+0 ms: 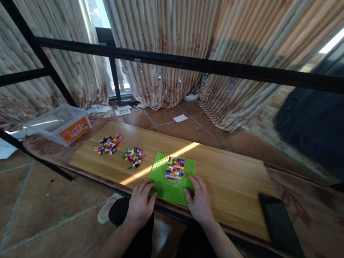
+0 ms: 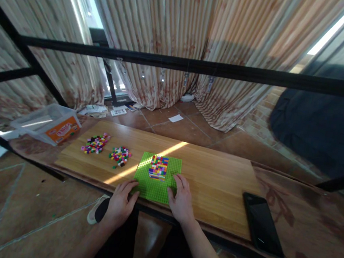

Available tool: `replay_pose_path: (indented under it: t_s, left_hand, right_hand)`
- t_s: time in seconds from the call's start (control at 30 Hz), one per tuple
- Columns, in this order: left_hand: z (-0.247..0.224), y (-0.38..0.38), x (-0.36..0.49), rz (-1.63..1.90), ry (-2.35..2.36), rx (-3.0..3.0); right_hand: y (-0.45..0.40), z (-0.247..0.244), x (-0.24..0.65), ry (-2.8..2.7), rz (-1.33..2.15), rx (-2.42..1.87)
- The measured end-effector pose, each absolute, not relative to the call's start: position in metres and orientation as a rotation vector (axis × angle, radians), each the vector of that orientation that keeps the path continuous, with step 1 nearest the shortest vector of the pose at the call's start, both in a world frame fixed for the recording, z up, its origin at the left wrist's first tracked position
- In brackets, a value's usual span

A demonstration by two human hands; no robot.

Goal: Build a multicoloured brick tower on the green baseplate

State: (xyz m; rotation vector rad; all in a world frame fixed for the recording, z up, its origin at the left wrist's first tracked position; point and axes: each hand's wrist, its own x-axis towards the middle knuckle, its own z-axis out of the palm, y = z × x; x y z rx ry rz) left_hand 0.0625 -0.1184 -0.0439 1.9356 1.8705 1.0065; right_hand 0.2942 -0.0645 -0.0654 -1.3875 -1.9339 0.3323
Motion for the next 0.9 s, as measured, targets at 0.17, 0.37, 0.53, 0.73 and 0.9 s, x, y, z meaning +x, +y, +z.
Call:
replay_pose_path:
  t_s: [0.17,0.37,0.53,0.73,0.9]
  left_hand:
    - [-0.023,-0.084,0.076,1.148,1.618,1.819]
    - [-0.008,-0.032,0.09,1.144,1.196,1.519]
    - [-0.014,-0.02,0.089,1.102,1.001,1.384]
    - [-0.018,-0.008,0.075,0.904,0.918,1.331]
    - [-0.022,-0.003,0.072,0.854,0.914,1.333]
  right_hand:
    - [-0.065,-0.067,0.294,-1.937,0.326,-1.383]
    - [-0.066,-0.066,0.293,-1.932,0.319,-1.428]
    - [-0.067,-0.068,0.293,-1.905,0.336,-1.485]
    - [-0.069,-0.067,0.294,-1.888,0.373,-1.481]
    - [-0.073,-0.066,0.292,-1.853,0.366,-1.5]
